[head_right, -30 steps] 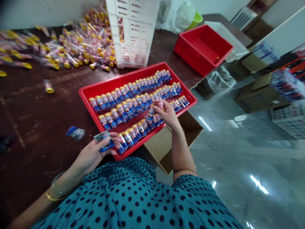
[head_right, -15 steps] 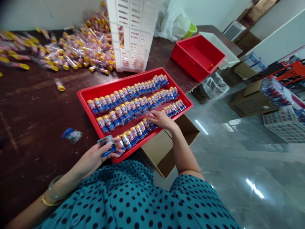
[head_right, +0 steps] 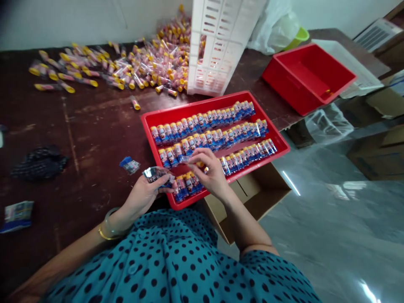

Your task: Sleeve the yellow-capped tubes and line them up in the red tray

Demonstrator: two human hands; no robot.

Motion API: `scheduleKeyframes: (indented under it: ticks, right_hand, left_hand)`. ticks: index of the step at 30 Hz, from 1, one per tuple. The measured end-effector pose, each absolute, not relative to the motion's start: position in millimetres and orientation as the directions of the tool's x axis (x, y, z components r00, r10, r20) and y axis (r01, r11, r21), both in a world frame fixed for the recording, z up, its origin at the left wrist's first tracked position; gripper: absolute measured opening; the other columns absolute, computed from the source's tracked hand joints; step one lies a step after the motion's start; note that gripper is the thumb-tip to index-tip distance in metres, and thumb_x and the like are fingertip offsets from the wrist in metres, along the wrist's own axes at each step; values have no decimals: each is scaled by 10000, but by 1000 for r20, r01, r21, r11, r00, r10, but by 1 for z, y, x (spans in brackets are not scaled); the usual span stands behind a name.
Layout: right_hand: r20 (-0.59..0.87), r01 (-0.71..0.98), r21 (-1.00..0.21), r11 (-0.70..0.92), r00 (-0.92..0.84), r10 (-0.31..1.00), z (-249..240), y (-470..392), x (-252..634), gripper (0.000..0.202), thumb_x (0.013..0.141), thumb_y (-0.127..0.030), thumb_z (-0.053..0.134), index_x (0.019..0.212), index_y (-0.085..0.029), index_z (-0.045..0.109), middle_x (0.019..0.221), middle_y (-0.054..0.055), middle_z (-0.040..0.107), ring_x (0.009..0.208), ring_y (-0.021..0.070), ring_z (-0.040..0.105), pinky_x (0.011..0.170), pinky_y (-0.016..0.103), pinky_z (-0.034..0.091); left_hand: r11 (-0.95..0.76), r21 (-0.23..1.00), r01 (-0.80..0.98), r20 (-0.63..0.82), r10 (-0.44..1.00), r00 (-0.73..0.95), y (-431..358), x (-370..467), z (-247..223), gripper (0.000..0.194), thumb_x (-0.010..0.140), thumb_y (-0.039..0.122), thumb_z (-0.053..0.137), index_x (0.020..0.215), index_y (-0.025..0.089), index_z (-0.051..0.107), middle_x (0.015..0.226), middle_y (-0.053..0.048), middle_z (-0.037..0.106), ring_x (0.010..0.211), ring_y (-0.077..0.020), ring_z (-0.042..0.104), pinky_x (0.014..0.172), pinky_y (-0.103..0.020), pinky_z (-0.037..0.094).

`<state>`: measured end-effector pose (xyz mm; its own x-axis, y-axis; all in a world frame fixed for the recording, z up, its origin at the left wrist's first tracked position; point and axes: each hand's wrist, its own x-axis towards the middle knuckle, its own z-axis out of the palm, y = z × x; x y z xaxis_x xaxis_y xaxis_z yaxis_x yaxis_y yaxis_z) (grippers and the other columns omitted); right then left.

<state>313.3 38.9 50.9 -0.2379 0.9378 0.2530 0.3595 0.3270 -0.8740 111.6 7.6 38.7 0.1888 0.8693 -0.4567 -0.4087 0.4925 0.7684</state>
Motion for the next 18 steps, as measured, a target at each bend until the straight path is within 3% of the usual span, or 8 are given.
scheduleKeyframes:
  ticks: [3,5,8,11,15,18]
  right_hand:
    - [226,345,-853,391,-432,873,49,37,295,122,864,-304,709,936,-218,662,1139,78,544,1046,203,592,900,348,519]
    - [239,343,-838,425,-469,850,48,37,288,105,887,-301,684,920,-209,646,1126,81,536,1041,198,589,904,342,513]
    - [229,365,-827,428,-478,848,49,38,286,79,932,-272,619,908,-200,637,1092,78,535,1000,185,594,871,331,515]
    - [206,369,-822,433,-516,831,53,40,289,86,925,-286,627,905,-204,643,1077,75,538,1000,195,592,878,350,517]
    - [178,334,-871,360,-468,865,59,45,300,138,949,-288,577,1046,-246,666,1138,76,547,1090,210,581,944,382,508]
    - [100,208,-963,173,-320,942,60,50,312,241,954,-329,557,1182,-270,605,1172,70,588,960,172,630,836,335,553]
  left_hand:
    - [426,783,-454,-446,892,68,6,112,39,253,673,264,856,800,161,664,768,8,721,662,-147,686,636,-274,607]
    - [382,800,-462,-420,907,22,6,110,39,274,647,249,872,808,172,665,796,20,722,708,-139,688,681,-265,605]
    - [430,811,-397,-416,901,126,8,102,39,307,650,270,871,893,174,711,864,-3,739,747,-156,695,709,-279,598]
    - [518,803,-294,-457,852,255,9,94,38,274,684,339,846,849,148,740,783,-24,733,633,-145,665,642,-274,571]
    - [507,840,-193,-452,850,270,10,87,34,226,706,337,830,713,140,720,617,5,649,543,-106,576,557,-226,486]
    - [482,857,-183,-432,865,253,11,85,33,262,653,305,862,598,149,659,547,25,589,484,-88,504,468,-210,396]
